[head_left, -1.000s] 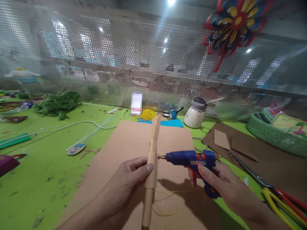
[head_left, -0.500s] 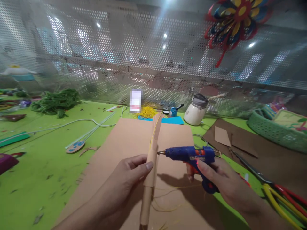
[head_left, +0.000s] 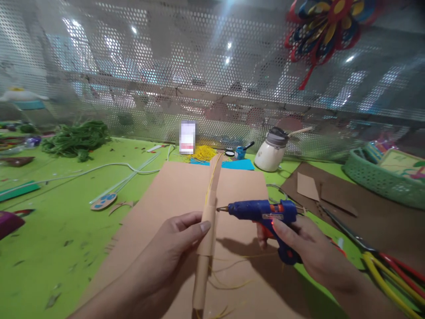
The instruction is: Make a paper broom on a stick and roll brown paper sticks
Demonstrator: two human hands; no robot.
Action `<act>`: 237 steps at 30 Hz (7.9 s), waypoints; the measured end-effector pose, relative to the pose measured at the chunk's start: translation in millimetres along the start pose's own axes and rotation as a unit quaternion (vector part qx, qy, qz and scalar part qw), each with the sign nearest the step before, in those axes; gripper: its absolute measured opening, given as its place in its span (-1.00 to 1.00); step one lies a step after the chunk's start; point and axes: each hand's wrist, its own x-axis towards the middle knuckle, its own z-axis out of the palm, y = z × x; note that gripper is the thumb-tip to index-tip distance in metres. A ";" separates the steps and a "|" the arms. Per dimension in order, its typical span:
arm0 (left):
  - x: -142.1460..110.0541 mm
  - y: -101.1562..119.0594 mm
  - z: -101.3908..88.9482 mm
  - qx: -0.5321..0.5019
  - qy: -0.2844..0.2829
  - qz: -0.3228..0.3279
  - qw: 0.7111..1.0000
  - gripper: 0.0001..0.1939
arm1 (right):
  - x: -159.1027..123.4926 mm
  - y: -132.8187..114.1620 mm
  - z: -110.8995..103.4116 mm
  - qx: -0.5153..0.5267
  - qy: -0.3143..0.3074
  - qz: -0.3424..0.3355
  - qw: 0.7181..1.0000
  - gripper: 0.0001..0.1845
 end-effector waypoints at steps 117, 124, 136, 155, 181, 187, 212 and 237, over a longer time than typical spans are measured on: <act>0.8 13.4 -2.9 0.001 0.014 -0.012 1.000 -0.88 | -28.7 6.9 -1.3 -0.132 0.065 0.012 0.989 -0.52; 3.7 9.2 -5.9 -0.019 -0.004 -0.009 1.000 -0.80 | -21.1 10.5 0.7 -0.063 0.077 0.013 0.995 -0.60; -2.8 13.6 -1.0 -0.010 -0.006 -0.028 1.000 -0.73 | -12.9 15.4 -3.7 -0.084 0.055 -0.035 0.994 -0.70; -7.9 10.8 4.6 -0.025 0.010 -0.022 0.999 -0.81 | -2.7 1.5 -2.3 -0.255 0.028 -0.164 0.953 -0.85; -7.5 10.9 2.0 -0.059 -0.030 -0.047 0.997 -0.80 | -6.3 4.4 -2.9 -0.274 0.048 -0.168 0.946 -0.88; -10.4 12.2 6.0 -0.061 -0.018 -0.057 0.996 -0.78 | -5.5 1.7 -2.0 -0.282 0.049 -0.176 0.942 -0.85; -8.7 8.1 3.0 -0.081 -0.034 -0.048 0.995 -0.59 | -8.4 10.8 -3.6 -0.248 0.094 -0.154 0.952 -0.82; -7.1 8.0 1.8 -0.080 -0.027 -0.031 0.996 -0.59 | -4.2 1.6 3.7 -0.177 0.051 -0.158 0.970 -0.79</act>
